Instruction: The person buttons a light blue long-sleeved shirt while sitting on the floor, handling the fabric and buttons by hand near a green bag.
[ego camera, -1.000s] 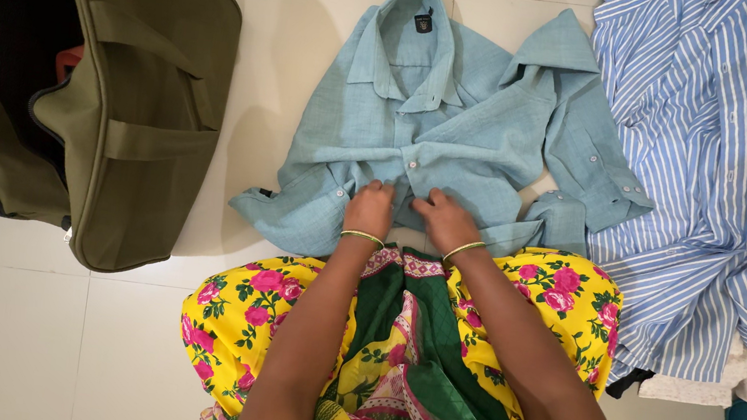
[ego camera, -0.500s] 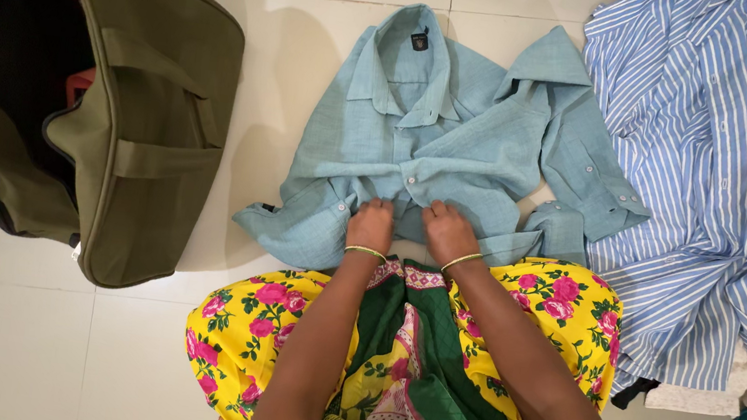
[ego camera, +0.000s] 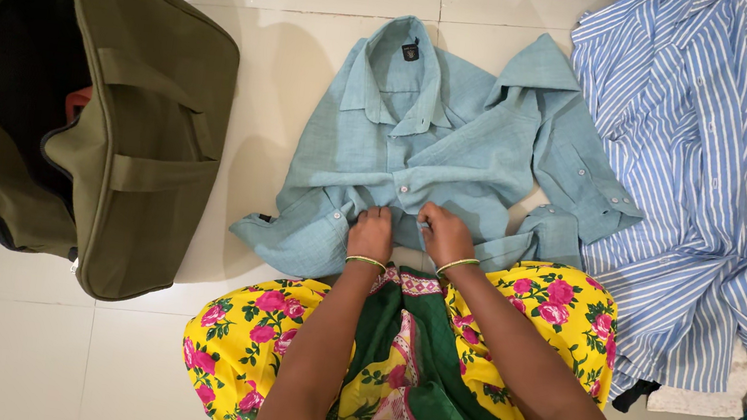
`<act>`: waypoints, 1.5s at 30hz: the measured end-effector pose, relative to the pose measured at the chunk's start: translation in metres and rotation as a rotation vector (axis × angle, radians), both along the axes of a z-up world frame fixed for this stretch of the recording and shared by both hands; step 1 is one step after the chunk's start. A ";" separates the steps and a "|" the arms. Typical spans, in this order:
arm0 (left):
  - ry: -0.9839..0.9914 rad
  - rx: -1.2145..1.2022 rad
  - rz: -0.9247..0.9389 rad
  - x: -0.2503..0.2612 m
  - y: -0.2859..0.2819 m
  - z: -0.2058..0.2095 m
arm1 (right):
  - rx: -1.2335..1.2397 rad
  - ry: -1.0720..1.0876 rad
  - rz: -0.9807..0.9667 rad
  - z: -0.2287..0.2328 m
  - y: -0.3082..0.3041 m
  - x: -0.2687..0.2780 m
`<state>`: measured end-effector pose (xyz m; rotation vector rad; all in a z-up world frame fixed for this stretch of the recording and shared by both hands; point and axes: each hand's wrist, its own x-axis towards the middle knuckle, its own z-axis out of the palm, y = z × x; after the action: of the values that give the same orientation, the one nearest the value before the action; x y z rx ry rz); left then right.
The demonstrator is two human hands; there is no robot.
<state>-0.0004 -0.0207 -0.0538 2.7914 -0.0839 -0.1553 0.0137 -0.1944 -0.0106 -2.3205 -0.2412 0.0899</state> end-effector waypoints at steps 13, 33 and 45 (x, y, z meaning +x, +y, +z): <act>0.017 -0.081 0.060 -0.004 0.001 -0.015 | 0.647 0.326 -0.083 -0.061 -0.020 0.003; -0.278 -1.037 0.133 -0.013 0.026 0.126 | 1.088 0.236 -0.018 0.025 -0.057 -0.001; -0.040 -1.066 0.158 -0.029 -0.008 0.087 | 1.299 0.488 -0.109 0.001 -0.038 -0.022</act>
<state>-0.0289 -0.0290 0.0335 1.7269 0.0396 -0.0011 -0.0083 -0.2324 -0.0095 -0.9685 0.0838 0.3266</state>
